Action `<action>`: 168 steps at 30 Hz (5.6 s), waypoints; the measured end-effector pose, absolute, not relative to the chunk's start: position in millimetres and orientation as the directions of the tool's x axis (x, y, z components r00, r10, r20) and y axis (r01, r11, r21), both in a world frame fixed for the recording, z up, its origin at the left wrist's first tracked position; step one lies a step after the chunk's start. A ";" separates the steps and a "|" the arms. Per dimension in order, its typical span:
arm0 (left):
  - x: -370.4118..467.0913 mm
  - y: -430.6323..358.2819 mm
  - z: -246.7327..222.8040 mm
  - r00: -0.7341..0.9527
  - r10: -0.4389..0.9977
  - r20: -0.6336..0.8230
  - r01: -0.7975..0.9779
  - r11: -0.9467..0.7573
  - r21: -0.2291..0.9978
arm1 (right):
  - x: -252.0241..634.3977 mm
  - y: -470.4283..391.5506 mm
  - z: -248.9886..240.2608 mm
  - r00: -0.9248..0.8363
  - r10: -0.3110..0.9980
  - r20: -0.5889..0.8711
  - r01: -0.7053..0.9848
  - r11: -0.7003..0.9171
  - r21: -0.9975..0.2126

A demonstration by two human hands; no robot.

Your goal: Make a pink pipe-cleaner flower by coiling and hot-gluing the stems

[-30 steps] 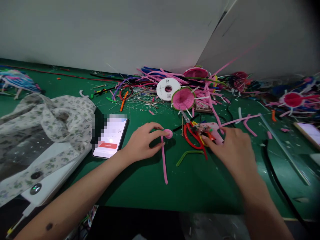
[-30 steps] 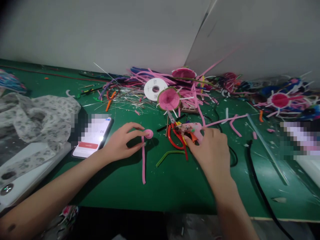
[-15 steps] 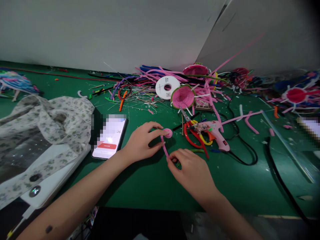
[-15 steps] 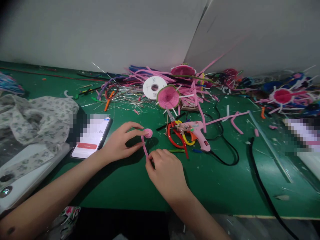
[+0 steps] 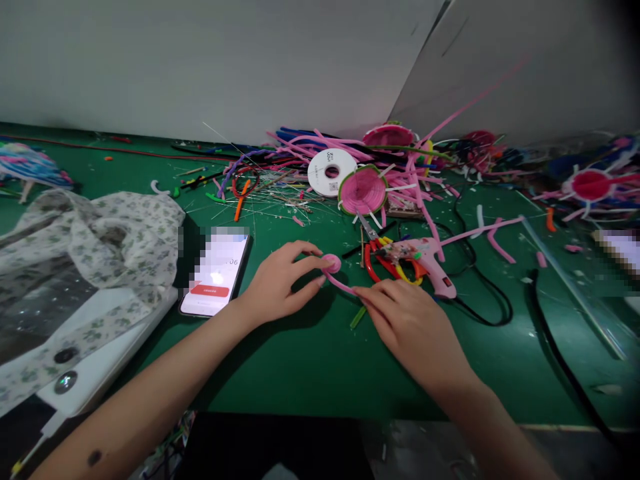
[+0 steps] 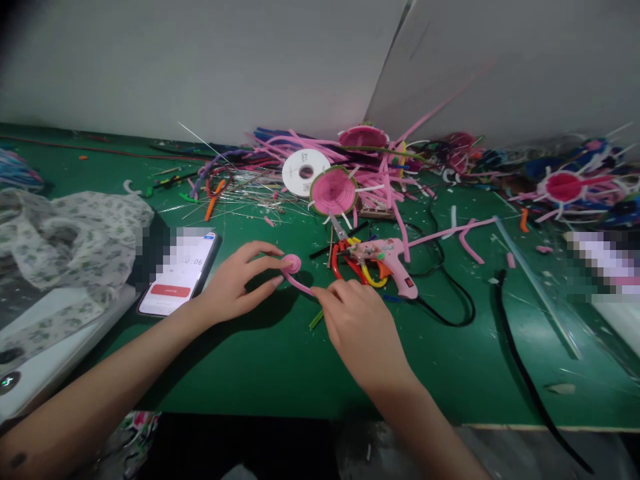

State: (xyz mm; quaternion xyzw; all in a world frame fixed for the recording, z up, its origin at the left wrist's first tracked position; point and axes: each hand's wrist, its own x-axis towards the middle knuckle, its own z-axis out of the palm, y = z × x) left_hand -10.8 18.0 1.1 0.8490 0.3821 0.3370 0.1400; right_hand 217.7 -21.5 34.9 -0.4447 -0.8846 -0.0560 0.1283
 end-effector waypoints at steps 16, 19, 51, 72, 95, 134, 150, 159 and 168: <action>-7.8 20.9 -5.4 0.445 0.746 0.495 0.564 -0.663 0.493 | 219.0 2.3 51.9 -0.637 0.714 0.292 0.771 0.583 0.256; -7.4 20.5 -5.1 0.442 0.752 0.490 0.560 -0.657 0.504 | 218.5 8.2 53.8 -0.652 0.703 0.284 0.758 0.592 0.273; -4.2 20.7 -8.5 0.408 0.755 0.513 0.562 -0.651 0.511 | 219.2 33.2 44.4 -0.725 0.598 0.341 0.684 0.683 0.256; -4.7 20.0 -6.8 0.410 0.775 0.480 0.577 -0.628 0.522 | 183.1 48.7 29.3 -0.339 0.862 0.377 0.689 0.500 -0.525; -4.4 20.7 -6.8 0.403 0.771 0.494 0.553 -0.635 0.539 | 200.9 45.7 26.5 -0.583 0.739 0.337 0.559 0.666 -0.494; -3.3 16.0 2.4 0.246 0.787 0.566 0.605 -0.581 0.544 | 170.0 12.7 16.1 -0.366 0.799 0.477 0.685 0.578 -0.443; -7.1 15.2 1.5 0.273 0.786 0.555 0.625 -0.583 0.519 | 166.5 14.1 6.6 -0.339 0.730 0.594 0.755 0.587 -0.291; -6.8 15.1 -0.2 0.251 0.776 0.579 0.587 -0.598 0.546 | 170.9 14.1 4.1 -0.371 0.731 0.573 0.712 0.620 -0.330; -8.6 15.6 0.2 0.355 0.698 0.622 0.549 -0.694 0.465 | 178.7 18.4 -2.6 -0.422 0.708 0.567 0.650 0.672 -0.355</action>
